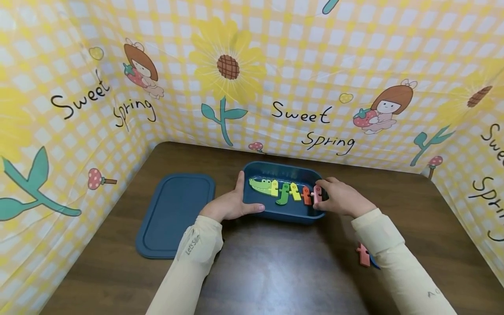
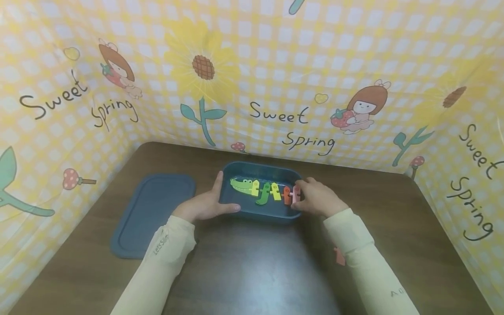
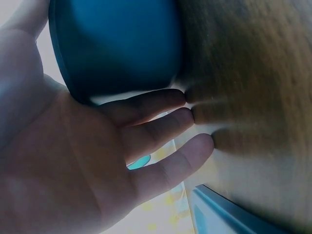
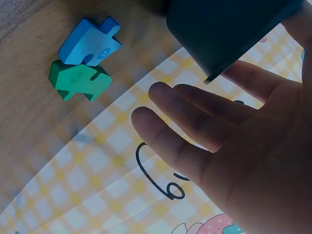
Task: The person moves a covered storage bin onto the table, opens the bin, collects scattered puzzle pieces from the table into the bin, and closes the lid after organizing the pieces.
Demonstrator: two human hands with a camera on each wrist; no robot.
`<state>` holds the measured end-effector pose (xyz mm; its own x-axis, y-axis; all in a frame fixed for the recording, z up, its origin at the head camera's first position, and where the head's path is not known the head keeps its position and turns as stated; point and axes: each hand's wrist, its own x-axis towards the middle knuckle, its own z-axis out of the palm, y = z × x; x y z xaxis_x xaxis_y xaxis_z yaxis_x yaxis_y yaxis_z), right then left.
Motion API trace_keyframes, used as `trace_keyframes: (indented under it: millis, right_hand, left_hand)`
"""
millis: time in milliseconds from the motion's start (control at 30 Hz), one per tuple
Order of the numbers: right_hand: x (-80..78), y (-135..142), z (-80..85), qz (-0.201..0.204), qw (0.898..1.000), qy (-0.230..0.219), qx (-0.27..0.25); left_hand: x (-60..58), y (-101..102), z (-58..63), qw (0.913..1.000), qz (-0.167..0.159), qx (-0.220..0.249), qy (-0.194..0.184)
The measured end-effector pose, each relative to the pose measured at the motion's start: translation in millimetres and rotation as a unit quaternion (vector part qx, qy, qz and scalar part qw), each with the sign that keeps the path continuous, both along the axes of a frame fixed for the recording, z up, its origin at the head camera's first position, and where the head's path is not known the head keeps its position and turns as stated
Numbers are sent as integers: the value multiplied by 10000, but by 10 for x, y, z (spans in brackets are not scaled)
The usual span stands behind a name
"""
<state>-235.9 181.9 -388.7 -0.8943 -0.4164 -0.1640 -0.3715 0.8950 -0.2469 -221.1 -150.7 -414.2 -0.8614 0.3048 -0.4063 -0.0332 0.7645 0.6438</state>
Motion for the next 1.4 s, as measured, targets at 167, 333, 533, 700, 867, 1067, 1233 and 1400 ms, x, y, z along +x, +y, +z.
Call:
trace_keyframes:
  millis: [167, 333, 533, 700, 867, 1067, 1233, 1400]
  right_hand:
    - [-59, -13, 9, -14, 9999, -108, 82]
    - [-115, -8, -5, 45, 9994, -328, 52]
    - [-142, -6, -28, -35, 9987, -515, -11]
    - [-161, -12, -33, -125, 9975, -702, -37]
    - [-149, -16, -27, -171, 9966, -805, -15]
    - [-149, -57, -25, -259, 9961, -844, -5]
    - [-135, -95, -38, -303, 9965, -776, 24]
    - [-116, -107, -44, -396, 9961, -788, 61]
  left_hand:
    - [1, -3, 0, 10000, 12, 7, 19]
    - [-4, -7, 11, 10000, 33, -3, 47]
    - [-11, -10, 17, 10000, 13, -61, 46]
    - [-8, -11, 21, 10000, 5, -68, 52]
    - [-7, -4, 15, 10000, -2, -88, 22]
    - [-4, -12, 4, 10000, 5, -71, 59]
    - [-1, -14, 0, 10000, 8, -60, 74]
    - [6, -14, 16, 9999, -33, -33, 115]
